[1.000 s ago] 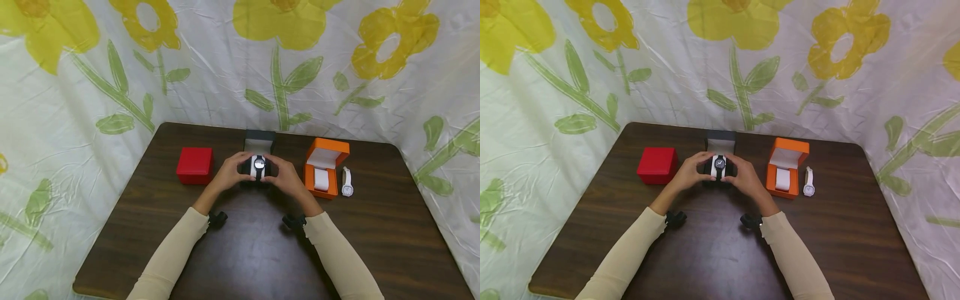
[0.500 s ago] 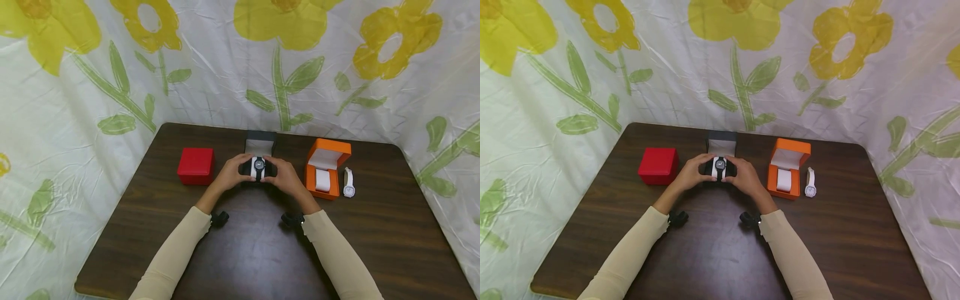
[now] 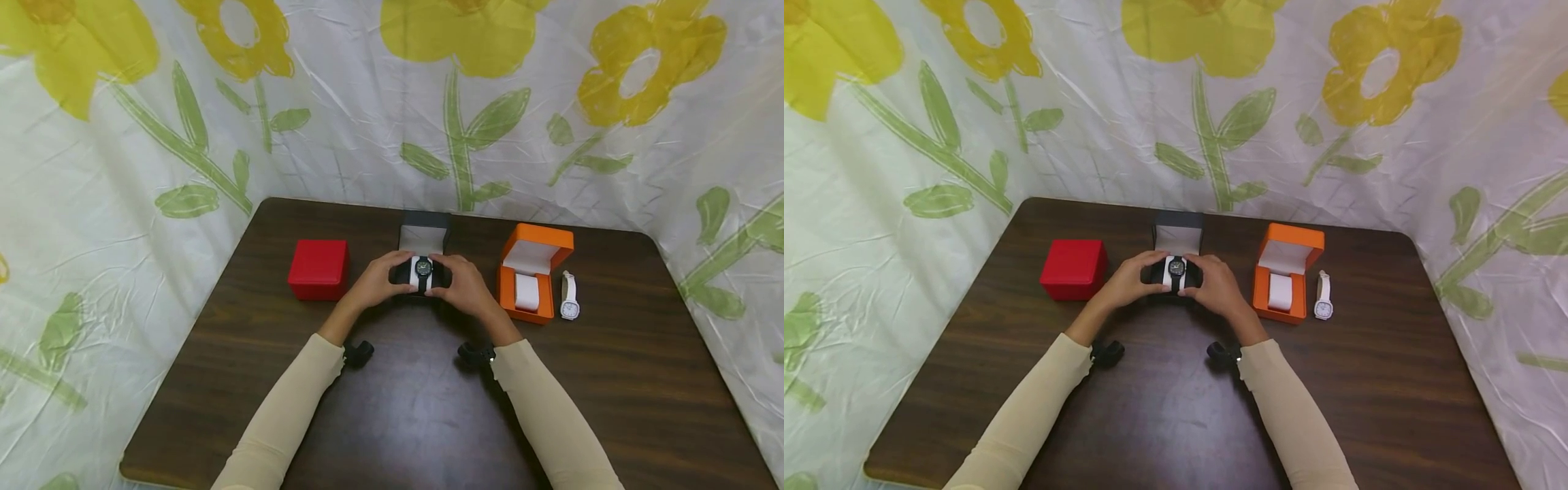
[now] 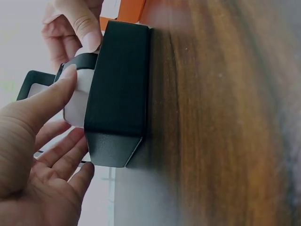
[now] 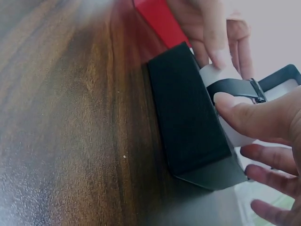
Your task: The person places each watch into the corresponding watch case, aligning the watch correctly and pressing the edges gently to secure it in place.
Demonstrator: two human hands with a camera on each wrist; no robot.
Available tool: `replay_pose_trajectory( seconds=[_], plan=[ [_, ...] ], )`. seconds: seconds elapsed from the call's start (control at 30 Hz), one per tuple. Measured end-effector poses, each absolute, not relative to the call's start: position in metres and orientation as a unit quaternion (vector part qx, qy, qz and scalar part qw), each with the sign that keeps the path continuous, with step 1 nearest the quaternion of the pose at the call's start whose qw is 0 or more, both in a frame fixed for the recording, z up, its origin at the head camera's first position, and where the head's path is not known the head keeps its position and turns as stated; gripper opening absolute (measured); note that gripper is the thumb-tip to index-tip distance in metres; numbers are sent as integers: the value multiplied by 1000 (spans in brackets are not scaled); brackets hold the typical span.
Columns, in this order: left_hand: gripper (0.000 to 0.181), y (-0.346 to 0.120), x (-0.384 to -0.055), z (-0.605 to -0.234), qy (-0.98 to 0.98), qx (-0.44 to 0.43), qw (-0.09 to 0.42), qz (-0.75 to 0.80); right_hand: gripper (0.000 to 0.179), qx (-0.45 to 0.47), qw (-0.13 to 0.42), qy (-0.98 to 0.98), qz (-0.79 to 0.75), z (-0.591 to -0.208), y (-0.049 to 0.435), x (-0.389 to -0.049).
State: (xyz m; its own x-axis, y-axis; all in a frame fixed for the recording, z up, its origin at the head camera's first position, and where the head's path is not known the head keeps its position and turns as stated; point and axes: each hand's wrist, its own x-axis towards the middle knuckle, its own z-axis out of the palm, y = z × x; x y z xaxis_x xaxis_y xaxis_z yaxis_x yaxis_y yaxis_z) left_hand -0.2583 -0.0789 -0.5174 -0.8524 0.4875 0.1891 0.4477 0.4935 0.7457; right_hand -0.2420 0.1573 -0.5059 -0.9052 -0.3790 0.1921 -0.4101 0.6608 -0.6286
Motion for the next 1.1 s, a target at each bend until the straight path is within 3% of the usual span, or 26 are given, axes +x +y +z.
replay_pose_trajectory(
  seconds=[1.1],
  plan=[
    [69,-71,-258,-516,881,272,4,388,67,227,16,-918,326,-512,158,-241]
  ],
)
